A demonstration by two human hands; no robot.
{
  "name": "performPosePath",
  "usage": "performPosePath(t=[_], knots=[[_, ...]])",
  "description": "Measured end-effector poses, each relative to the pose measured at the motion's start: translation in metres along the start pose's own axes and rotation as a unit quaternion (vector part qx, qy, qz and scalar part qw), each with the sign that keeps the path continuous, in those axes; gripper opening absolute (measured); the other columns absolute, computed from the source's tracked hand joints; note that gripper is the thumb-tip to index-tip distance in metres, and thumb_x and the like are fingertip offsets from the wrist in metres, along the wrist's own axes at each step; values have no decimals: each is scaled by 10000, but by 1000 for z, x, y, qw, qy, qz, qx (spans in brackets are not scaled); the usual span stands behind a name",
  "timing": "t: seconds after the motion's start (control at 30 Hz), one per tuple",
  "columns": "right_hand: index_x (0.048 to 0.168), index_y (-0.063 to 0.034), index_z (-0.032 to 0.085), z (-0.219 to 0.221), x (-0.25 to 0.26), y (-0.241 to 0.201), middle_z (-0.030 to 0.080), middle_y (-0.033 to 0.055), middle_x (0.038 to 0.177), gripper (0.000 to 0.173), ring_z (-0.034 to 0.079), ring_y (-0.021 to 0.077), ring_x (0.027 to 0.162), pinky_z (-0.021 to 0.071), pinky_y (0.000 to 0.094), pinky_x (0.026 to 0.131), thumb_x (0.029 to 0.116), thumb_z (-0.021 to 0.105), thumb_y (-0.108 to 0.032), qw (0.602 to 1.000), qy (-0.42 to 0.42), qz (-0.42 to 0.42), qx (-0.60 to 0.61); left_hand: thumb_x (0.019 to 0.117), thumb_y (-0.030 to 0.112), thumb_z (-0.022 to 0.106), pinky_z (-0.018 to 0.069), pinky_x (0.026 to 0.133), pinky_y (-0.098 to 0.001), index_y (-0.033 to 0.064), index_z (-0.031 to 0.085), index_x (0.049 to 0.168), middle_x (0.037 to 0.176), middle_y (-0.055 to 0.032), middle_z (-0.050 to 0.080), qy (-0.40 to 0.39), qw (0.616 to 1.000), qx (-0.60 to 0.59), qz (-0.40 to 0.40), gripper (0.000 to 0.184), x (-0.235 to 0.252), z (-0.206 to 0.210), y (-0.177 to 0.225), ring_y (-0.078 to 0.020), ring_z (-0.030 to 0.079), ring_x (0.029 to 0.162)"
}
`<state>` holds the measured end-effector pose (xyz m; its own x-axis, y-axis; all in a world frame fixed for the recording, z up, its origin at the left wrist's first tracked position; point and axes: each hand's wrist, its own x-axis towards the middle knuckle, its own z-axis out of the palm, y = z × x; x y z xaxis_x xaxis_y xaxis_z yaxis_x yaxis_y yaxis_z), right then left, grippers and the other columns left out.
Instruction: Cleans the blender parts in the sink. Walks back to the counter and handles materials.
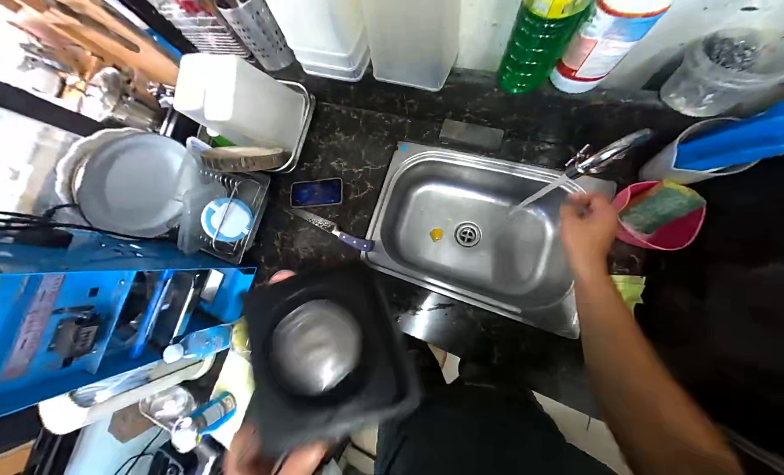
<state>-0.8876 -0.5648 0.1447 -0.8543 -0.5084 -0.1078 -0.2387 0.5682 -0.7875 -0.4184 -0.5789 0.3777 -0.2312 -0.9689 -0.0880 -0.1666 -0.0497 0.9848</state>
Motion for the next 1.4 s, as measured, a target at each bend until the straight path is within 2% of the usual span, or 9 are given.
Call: performPosePath(t=[0.07, 0.13, 0.23, 0.57, 0.77, 0.9, 1.03, 1.13, 1.4], knots=[[1136, 33, 658, -3, -54, -9, 668, 117, 938, 275, 641, 157, 770, 569, 333, 712, 989, 621, -196, 985, -40, -51, 160, 798, 398, 844, 599, 763, -181, 300, 737, 986, 919, 179, 739, -81, 987, 137, 35, 238, 65, 41, -30, 56, 687, 848], [1205, -45, 644, -15, -84, -43, 680, -7, 975, 302, 651, 56, 799, 578, 249, 717, 993, 636, -261, 947, -122, -145, 257, 810, 443, 820, 546, 642, -199, 156, 685, 770, 713, 106, 652, -175, 959, 212, 69, 320, 116, 78, -54, 34, 617, 678], [1403, -120, 581, -45, -91, -92, 599, 95, 1313, 562, 622, 160, 1056, 556, 325, 836, 953, 666, -445, 944, -189, -222, 152, 844, 435, 782, 521, 626, -350, 59, 615, 668, 648, -39, 603, -307, 911, 242, 132, 448, 168, 117, -83, -131, 596, 632], [1293, -106, 654, -29, -88, -139, 645, 197, 1143, 620, 639, 309, 868, 537, 477, 674, 777, 725, -442, 950, -120, -247, -146, 868, 436, 728, 546, 685, -440, 45, 619, 653, 662, -103, 636, -413, 832, 268, 256, 460, 233, 152, -106, -254, 658, 678], [1376, -43, 428, -32, -87, -60, 617, 74, 1101, 695, 654, 113, 920, 589, 330, 802, 771, 742, -175, 983, -57, 89, 149, 849, 369, 782, 592, 732, -343, 49, 737, 815, 791, -51, 724, -313, 903, 259, 141, 325, 253, 137, -130, -109, 690, 740], [1440, -116, 380, 34, -36, 41, 624, 94, 1070, 427, 667, 209, 869, 586, 407, 765, 1045, 462, -255, 851, -25, 334, 404, 835, 389, 794, 547, 701, -146, 77, 692, 805, 764, 104, 673, -243, 945, 198, 100, 329, 248, 127, -123, 84, 625, 729], [1417, -155, 399, 71, 13, 63, 660, 83, 1080, 596, 670, 180, 856, 571, 342, 757, 999, 366, -579, 685, -62, 443, 574, 829, 435, 801, 555, 641, -154, 205, 669, 801, 729, 186, 662, -206, 963, 153, 84, 267, 235, 131, -109, 68, 637, 676], [1092, -139, 551, 88, 23, 72, 617, 22, 847, 617, 600, 140, 692, 533, 316, 656, 973, 282, -682, 627, -83, 480, 608, 835, 428, 803, 551, 596, -171, 260, 645, 771, 706, 187, 660, -190, 969, 133, 84, 239, 230, 131, -106, 39, 636, 635], [1373, -163, 418, 85, 11, 73, 671, 64, 968, 479, 677, 174, 776, 581, 340, 721, 1041, 363, -504, 730, -163, 431, 504, 847, 408, 795, 572, 611, -183, 253, 652, 802, 726, 177, 686, -159, 975, 133, 74, 216, 213, 132, -95, 19, 664, 649]])
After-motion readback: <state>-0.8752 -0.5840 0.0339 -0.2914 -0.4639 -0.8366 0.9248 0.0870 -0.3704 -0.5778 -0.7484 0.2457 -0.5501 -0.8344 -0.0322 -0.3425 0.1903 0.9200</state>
